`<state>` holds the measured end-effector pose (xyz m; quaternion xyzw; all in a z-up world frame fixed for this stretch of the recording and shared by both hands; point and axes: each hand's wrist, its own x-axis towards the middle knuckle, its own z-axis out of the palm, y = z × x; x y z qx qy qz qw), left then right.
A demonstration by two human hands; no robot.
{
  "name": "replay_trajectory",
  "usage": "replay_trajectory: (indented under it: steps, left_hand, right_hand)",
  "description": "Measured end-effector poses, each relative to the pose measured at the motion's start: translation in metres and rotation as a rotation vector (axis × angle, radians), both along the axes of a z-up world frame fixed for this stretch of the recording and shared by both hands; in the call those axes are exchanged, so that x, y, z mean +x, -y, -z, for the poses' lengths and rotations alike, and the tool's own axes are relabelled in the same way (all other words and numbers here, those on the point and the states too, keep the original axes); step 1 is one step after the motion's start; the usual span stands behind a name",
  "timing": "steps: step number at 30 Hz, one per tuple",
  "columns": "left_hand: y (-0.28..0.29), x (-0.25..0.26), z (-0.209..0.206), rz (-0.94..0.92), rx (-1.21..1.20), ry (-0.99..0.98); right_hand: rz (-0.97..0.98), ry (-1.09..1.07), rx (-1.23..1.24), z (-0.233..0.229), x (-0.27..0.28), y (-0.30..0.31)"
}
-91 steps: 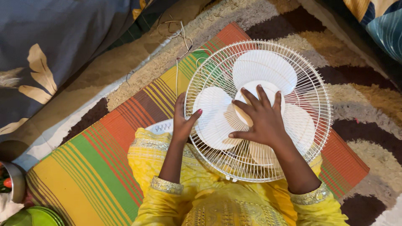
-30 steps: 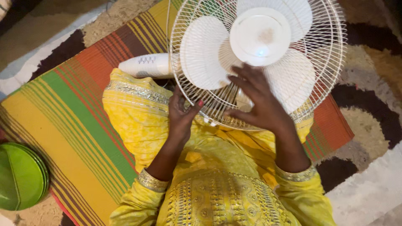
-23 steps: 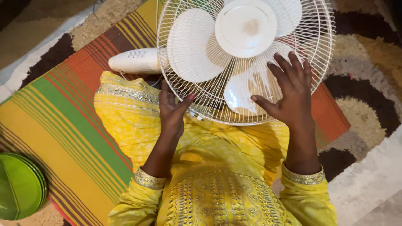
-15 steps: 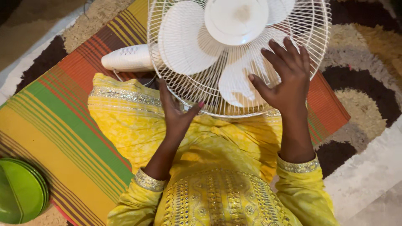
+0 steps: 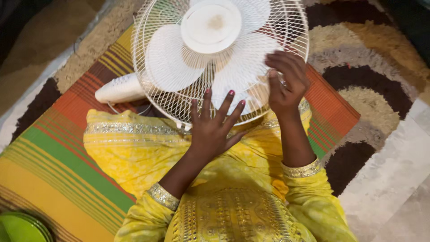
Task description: The person assembles a white table fan by hand. They attach the front wire cage to the fan head, align the blades, and secure the cage by pressing and rotating it into place.
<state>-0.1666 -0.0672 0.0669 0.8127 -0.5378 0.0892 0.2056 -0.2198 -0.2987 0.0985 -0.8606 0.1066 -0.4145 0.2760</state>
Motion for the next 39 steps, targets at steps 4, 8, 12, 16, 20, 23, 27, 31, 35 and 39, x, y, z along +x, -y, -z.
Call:
replay_trajectory:
  steps: [4,8,12,16,20,23,27,31,35,39]
  left_hand:
    - [-0.001,0.008,-0.001,-0.029,0.003,0.043]
    - [-0.008,0.015,-0.001,-0.057,0.029,0.042]
    - [-0.011,0.019,0.001,-0.065,-0.002,0.066]
    - [-0.016,0.019,-0.002,-0.057,-0.047,0.031]
    - [-0.015,0.017,-0.004,-0.056,-0.101,0.007]
    - [-0.007,0.013,-0.002,-0.107,-0.116,0.008]
    - [0.03,0.012,-0.004,-0.186,-0.096,-0.074]
    - [0.058,0.008,-0.022,-0.115,-0.083,0.045]
    - [0.059,0.008,-0.027,-0.124,-0.056,0.019]
    - [0.057,0.01,-0.026,-0.14,-0.053,0.027]
  right_hand:
    - [0.118,0.358,0.622,0.053,-0.025,-0.008]
    - [0.109,0.385,1.142,0.088,-0.057,-0.039]
    - [-0.03,0.306,1.565,0.068,-0.07,-0.059]
    - [-0.125,0.284,1.705,0.048,-0.067,-0.057]
    - [-0.148,0.233,1.779,0.044,-0.067,-0.053]
    - [-0.149,0.219,1.811,0.047,-0.069,-0.051]
    - [-0.141,0.247,1.858,0.057,-0.073,-0.058]
    - [-0.172,0.327,1.909,0.077,-0.073,-0.057]
    - [-0.199,0.433,1.962,0.094,-0.068,-0.058]
    - [-0.183,0.478,1.826,0.097,-0.063,-0.063]
